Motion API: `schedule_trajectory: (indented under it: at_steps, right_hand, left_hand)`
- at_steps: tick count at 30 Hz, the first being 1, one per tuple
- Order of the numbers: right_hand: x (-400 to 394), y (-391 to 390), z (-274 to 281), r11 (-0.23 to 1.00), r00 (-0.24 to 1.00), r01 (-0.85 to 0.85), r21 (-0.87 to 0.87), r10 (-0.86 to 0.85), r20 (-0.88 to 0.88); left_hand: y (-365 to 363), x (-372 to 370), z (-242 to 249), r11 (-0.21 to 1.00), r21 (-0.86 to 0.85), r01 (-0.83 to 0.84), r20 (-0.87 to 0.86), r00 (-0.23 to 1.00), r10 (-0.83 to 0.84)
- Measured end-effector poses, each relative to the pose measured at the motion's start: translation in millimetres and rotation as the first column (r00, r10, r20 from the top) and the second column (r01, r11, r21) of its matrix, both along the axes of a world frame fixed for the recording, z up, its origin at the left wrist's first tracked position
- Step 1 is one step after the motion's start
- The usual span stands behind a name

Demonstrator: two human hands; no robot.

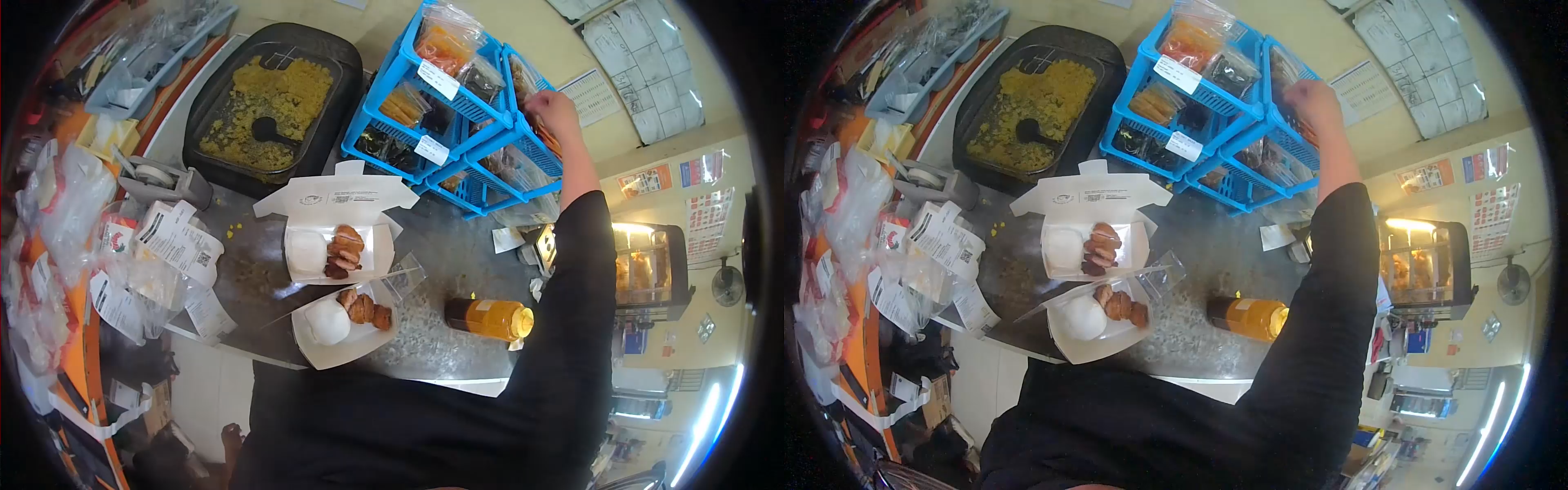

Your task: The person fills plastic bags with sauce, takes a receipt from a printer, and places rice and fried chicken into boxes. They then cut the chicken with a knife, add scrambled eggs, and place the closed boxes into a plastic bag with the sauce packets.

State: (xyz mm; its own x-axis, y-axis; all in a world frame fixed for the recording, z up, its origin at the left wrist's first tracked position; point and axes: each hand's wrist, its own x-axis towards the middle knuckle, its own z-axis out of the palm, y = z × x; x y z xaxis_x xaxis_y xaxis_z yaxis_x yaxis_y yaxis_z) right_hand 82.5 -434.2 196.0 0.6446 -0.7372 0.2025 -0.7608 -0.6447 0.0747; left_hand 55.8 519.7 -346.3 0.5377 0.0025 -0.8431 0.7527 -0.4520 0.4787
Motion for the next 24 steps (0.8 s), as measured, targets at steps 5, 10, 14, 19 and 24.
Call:
schedule_trajectory:
  at_steps: [5, 10, 14, 19, 24]
  right_hand:
    - [-12, -5, 0, 0.993, 0.976, -0.04, -0.115, 0.063, 0.207]
    - [-14, 8, 0, 0.923, 0.9, -0.22, -0.317, 0.317, 0.298]
    - [-14, 29, 13, 0.991, 0.89, -0.095, -0.093, 0.126, 0.438]
    - [-4, 75, 29, 0.849, 0.654, -0.522, 0.081, 0.338, 0.677]
    - [27, 197, 1, 0.717, 0.783, -0.54, 0.441, 0.237, 0.575]
  left_hand:
    - [-15, 34, 19, 0.992, -0.126, 0.0, -0.075, 0.997, -0.01]
    - [-34, 37, 42, 0.975, 0.022, 0.222, 0.097, 0.97, -0.223]
    - [-13, 38, 28, 0.99, -0.125, 0.072, 0.002, 0.997, -0.072]
    - [-7, 29, 12, 0.972, -0.007, 0.235, 0.012, 0.972, -0.235]
    - [-6, 33, 14, 0.983, 0.038, 0.177, -0.009, 0.984, -0.177]
